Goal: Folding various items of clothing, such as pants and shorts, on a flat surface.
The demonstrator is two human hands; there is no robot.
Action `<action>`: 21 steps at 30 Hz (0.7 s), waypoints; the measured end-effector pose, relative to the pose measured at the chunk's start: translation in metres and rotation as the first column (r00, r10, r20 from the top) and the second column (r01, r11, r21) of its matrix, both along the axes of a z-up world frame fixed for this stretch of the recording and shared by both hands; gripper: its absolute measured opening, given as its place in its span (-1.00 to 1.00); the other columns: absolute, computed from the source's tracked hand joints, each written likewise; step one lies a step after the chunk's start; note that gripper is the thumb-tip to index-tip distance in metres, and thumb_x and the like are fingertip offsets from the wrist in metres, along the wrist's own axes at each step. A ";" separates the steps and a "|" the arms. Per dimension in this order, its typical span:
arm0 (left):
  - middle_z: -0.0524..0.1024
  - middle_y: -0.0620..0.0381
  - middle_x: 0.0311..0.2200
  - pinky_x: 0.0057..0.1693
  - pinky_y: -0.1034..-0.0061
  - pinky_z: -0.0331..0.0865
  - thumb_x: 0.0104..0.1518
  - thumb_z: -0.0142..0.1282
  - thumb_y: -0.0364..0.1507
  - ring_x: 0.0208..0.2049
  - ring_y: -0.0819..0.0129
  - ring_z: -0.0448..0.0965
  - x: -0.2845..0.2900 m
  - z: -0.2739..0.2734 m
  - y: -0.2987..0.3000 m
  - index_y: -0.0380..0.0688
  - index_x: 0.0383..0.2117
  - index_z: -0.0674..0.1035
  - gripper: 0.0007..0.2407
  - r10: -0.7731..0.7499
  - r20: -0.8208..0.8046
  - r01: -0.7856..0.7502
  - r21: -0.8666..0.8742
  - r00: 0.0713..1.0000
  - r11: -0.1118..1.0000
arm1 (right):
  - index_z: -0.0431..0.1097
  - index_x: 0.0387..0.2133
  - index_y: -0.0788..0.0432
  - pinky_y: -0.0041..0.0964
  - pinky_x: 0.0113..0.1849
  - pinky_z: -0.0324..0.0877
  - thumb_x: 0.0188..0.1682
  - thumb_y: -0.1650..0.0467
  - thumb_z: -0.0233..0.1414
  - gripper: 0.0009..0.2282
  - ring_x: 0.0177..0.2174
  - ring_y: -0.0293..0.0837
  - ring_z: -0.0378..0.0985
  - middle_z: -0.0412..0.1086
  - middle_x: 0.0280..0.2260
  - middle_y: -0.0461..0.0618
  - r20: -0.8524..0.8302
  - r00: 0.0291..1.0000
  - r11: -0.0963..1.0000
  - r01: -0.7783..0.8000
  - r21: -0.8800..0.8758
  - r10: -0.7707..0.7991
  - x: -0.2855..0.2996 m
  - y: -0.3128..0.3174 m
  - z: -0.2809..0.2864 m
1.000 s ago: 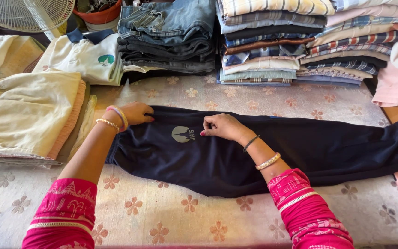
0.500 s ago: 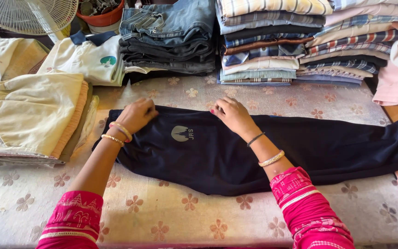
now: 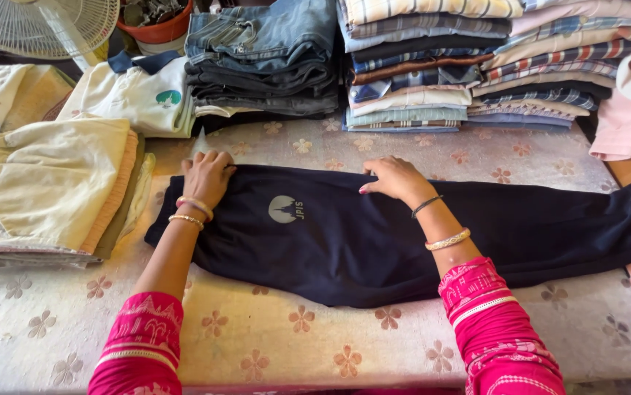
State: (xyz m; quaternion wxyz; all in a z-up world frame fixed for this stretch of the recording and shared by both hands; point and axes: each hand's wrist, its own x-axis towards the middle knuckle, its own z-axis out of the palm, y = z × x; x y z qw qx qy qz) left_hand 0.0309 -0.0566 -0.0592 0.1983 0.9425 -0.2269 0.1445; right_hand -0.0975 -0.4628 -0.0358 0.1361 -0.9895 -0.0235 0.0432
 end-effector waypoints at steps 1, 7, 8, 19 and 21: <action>0.52 0.15 -0.16 0.14 0.06 0.18 0.26 0.10 -0.28 0.00 0.11 0.44 0.003 -0.004 0.002 0.01 -0.23 0.57 -0.87 -0.019 0.039 0.017 0.060 0.999 0.998 | 0.46 -0.15 0.03 0.00 -0.04 0.40 -0.24 0.09 0.27 -0.55 -0.01 0.10 0.49 0.51 -0.09 0.04 0.033 0.999 1.000 -0.009 -0.011 0.009 0.002 -0.002 0.000; 0.48 0.02 -0.13 0.12 0.06 0.19 0.26 0.10 -0.30 0.00 0.00 0.39 -0.002 0.007 0.018 -0.03 -0.20 0.55 -0.86 0.050 0.182 -0.036 -0.081 0.982 0.996 | 0.47 -0.19 0.05 0.00 -0.03 0.38 -0.26 0.03 0.26 -0.52 0.02 0.09 0.46 0.48 -0.06 0.04 -0.018 1.000 0.999 0.019 -0.032 -0.020 -0.001 -0.008 0.015; 0.46 -0.01 -0.12 0.15 0.07 0.20 0.33 0.08 -0.30 0.01 -0.01 0.39 -0.006 0.011 0.023 -0.07 -0.14 0.53 -0.85 0.113 0.201 -0.082 -0.154 0.973 0.985 | 0.48 -0.21 0.06 0.01 -0.02 0.37 -0.22 -0.01 0.23 -0.52 0.03 0.08 0.45 0.47 -0.05 0.03 -0.042 0.998 0.999 0.040 -0.033 -0.041 -0.002 -0.009 0.017; 0.34 -0.02 0.18 0.21 -0.11 0.08 0.15 0.01 -0.08 0.22 -0.11 0.22 -0.084 0.016 0.073 0.24 0.20 0.39 -0.54 -0.116 0.367 -0.026 0.361 0.923 0.932 | 0.48 -0.24 0.05 0.01 -0.05 0.39 -0.22 0.02 0.23 -0.55 -0.02 0.09 0.49 0.51 -0.14 0.05 -0.062 0.996 0.997 0.063 -0.047 -0.066 -0.002 -0.012 0.010; 0.32 -0.03 0.22 0.23 -0.04 0.09 0.18 0.00 -0.07 0.26 -0.12 0.21 -0.093 0.022 0.075 0.32 0.24 0.34 -0.54 -0.062 0.384 -0.081 0.346 0.921 0.935 | 0.46 -0.24 0.05 0.02 -0.07 0.39 -0.23 0.04 0.25 -0.57 -0.04 0.10 0.48 0.50 -0.15 0.05 -0.050 0.996 0.996 0.074 -0.057 -0.077 -0.006 -0.007 0.019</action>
